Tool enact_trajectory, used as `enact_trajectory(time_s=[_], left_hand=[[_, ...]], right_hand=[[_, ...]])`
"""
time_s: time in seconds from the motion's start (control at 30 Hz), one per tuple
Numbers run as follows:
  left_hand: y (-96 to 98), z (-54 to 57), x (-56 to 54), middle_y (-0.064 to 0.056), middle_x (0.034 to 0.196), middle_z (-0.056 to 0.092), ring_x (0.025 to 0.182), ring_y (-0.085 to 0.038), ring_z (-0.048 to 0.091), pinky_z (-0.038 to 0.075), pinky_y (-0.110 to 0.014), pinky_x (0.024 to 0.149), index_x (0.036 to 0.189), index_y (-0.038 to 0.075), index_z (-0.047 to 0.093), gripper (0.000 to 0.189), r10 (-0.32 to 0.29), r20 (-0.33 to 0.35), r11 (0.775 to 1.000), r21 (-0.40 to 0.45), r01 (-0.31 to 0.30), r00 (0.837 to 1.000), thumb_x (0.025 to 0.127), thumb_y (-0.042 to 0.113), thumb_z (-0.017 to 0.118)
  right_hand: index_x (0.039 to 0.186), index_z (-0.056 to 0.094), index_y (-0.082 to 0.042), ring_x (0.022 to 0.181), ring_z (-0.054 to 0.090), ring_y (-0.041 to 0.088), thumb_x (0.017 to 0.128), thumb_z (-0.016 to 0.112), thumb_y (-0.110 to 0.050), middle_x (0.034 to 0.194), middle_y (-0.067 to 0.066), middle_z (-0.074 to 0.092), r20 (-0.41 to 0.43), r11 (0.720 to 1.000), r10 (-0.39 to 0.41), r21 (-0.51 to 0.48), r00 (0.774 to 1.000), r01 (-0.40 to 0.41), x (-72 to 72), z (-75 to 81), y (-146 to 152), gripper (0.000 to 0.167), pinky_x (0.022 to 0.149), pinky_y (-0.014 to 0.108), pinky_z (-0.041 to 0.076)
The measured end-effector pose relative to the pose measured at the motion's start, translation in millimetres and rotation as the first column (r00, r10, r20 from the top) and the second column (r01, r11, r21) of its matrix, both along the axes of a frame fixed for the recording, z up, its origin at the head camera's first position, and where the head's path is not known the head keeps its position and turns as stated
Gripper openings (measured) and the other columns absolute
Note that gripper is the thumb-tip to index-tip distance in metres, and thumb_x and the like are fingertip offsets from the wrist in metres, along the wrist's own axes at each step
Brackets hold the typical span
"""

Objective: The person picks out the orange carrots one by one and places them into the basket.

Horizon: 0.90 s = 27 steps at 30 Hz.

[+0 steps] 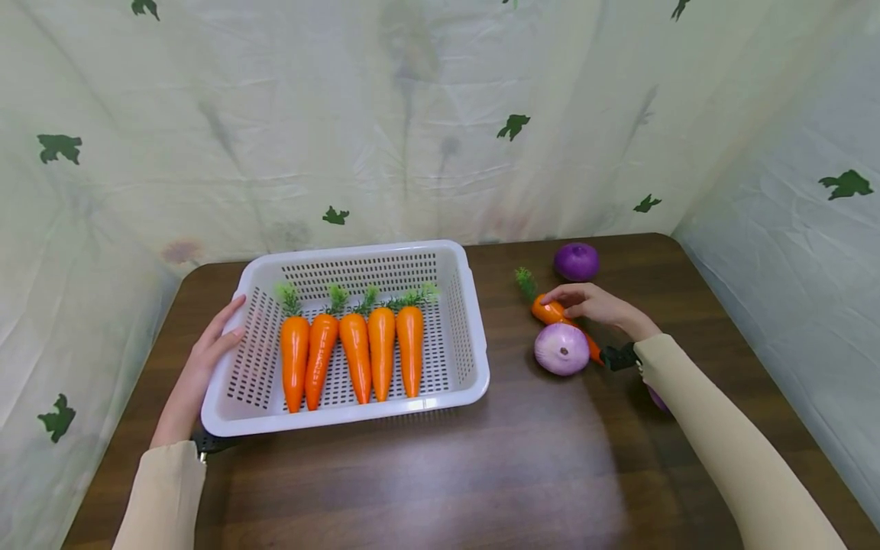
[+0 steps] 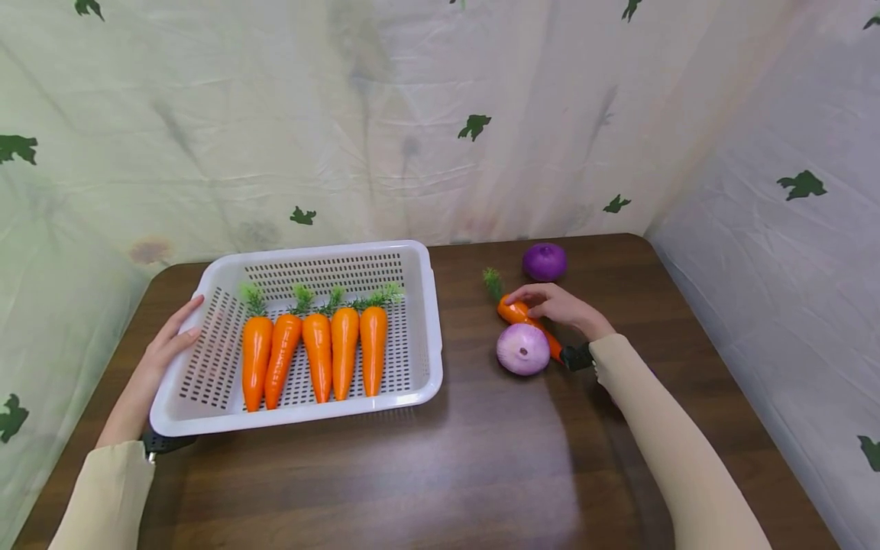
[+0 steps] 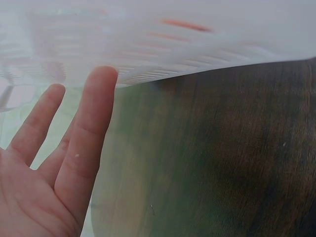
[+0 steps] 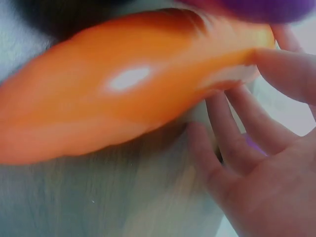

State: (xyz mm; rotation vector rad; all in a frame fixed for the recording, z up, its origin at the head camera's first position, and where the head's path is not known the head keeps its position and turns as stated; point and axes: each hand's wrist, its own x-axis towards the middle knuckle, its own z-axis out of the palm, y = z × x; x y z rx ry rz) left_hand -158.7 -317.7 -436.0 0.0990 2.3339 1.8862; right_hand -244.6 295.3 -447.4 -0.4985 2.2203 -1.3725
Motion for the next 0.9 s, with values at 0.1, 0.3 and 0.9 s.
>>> enact_trajectory(time_s=[0.1, 0.3, 0.9], left_hand=[[0.4, -0.8, -1.7, -0.020, 0.147, 0.018, 0.095, -0.005, 0.061, 0.057, -0.034, 0.067, 0.152, 0.040, 0.019, 0.055, 0.005, 0.005, 1.000, 0.013, -0.005, 1.000, 0.102, 0.029, 0.039], [-0.7, -1.8, -4.0, -0.023, 0.146, 0.018, 0.096, -0.005, 0.060, 0.057, -0.033, 0.066, 0.152, 0.037, 0.020, 0.054, 0.003, -0.006, 1.000, 0.026, -0.003, 1.000, 0.103, 0.027, 0.039], [0.7, -1.6, -1.0, -0.018, 0.148, 0.019, 0.096, -0.006, 0.061, 0.057, -0.035, 0.068, 0.152, 0.040, 0.018, 0.055, 0.011, 0.007, 1.000, 0.012, -0.011, 1.000, 0.102, 0.028, 0.039]], right_hand=[[0.124, 0.056, 0.007, 0.118, 0.047, 0.032, 0.086, 0.045, 0.014, 0.128, 0.023, 0.054, -0.031, 1.000, 0.009, -0.002, 0.999, -0.009, -0.6, 0.2, 0.1, 0.040, 0.095, 0.035, 0.040], [0.122, 0.060, -0.001, 0.107, 0.050, 0.022, 0.086, 0.050, 0.009, 0.123, 0.010, 0.058, -0.088, 0.998, 0.046, -0.036, 0.995, -0.050, -0.5, -2.1, 2.8, 0.038, 0.084, 0.029, 0.042], [0.124, 0.056, 0.006, 0.108, 0.046, 0.037, 0.086, 0.053, 0.012, 0.131, 0.026, 0.048, -0.110, 0.997, -0.066, 0.035, 0.992, 0.070, 1.2, 9.4, 5.7, 0.039, 0.084, 0.031, 0.044]])
